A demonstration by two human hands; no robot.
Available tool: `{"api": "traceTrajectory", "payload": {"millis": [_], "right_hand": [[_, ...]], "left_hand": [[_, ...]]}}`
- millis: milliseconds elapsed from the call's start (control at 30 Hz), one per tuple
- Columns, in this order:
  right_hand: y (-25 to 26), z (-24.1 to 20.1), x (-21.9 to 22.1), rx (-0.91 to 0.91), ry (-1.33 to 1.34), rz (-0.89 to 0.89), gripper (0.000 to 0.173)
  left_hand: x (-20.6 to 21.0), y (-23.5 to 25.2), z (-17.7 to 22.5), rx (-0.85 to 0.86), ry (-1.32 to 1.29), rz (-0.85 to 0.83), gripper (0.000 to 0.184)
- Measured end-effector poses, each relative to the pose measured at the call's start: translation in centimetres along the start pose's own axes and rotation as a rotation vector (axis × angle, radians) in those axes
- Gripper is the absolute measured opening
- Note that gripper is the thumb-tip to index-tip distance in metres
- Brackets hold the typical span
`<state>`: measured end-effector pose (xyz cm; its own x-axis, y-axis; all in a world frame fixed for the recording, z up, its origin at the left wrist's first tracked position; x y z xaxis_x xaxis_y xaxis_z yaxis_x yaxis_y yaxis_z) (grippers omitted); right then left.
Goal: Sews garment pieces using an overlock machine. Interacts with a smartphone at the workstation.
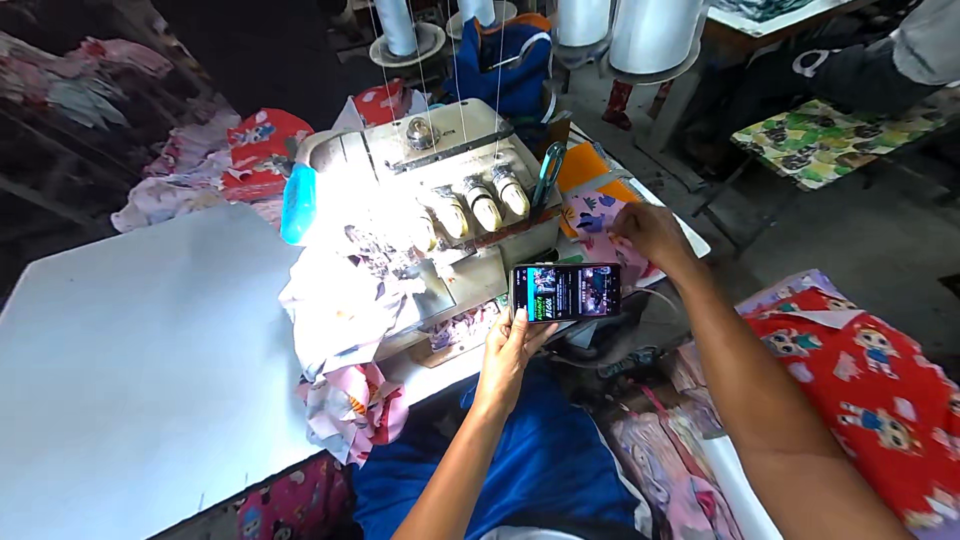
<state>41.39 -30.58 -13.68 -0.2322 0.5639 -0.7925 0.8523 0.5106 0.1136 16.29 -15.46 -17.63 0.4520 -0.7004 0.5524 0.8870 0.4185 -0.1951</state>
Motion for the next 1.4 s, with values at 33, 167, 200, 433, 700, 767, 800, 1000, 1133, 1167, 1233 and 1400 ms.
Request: {"api": "traceTrajectory", "payload": {"millis": [33, 167, 200, 433, 700, 767, 800, 1000, 1133, 1167, 1233, 1400], "right_hand": [[0.2, -0.4, -0.4, -0.016, 0.044, 0.072, 0.023], [-1.3, -2.3, -2.0, -0.07, 0.094, 0.108, 0.039], [-2.7, -2.7, -2.2, -0.109, 0.074, 0.055, 0.035], [-8.2, -1.4, 0.0, -0.304, 0.042, -0.397, 0.019], [-11.1, -2.7, 1.6, -0.243, 0.165, -0.312, 0.029], [-12.7, -3.2, 3.0, -0.198, 0.298, -0.237, 0.034], [-13.6, -3.4, 3.7, -0.158, 0.381, -0.217, 0.034], [-19.7, -5.9, 9.1, 0.045, 0.816, -0.237, 0.026], [-23.1, -6.4, 10.9, 0.101, 0.916, -0.225, 0.026], [-23.5, -6.3, 11.0, 0.116, 0.916, -0.218, 0.027], [-23.9, -6.3, 10.9, 0.142, 0.938, -0.217, 0.026], [-23.1, -6.4, 10.1, 0.119, 0.904, -0.239, 0.027]], "left_hand": [[-0.2, -0.1, 0.0, -0.004, -0.004, 0.011, 0.025], [-0.7, -0.1, 0.3, -0.005, 0.014, 0.008, 0.028], [-0.7, -0.1, 0.3, -0.002, 0.016, 0.0, 0.029], [-1.3, -0.2, 0.3, 0.007, -0.041, -0.069, 0.029], [-2.6, -0.3, 1.5, 0.108, -0.081, -0.126, 0.018], [-2.3, -0.3, 1.8, 0.156, -0.114, -0.135, 0.017], [-1.9, -0.3, 1.8, 0.174, -0.139, -0.159, 0.022], [1.7, -0.2, 0.2, 0.163, -0.169, -0.231, 0.073], [2.3, 0.2, -1.5, 0.097, -0.273, -0.288, 0.09], [2.2, 0.2, -1.8, 0.079, -0.292, -0.266, 0.09], [2.1, 0.2, -2.2, 0.07, -0.315, -0.233, 0.09], [2.8, 0.1, -1.4, 0.226, -0.319, -0.215, 0.089]]}}
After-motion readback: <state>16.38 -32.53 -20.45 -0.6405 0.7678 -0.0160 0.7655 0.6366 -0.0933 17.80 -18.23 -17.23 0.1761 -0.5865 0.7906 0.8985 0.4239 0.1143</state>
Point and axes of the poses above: each hand's wrist, its own y-axis towards the middle knuckle, its own x-axis out of the palm, z = x × y, the point moved 6 cm from there along y, towards the middle knuckle, and after that the axes turned 1 degree about x, right-handed, at the moved point
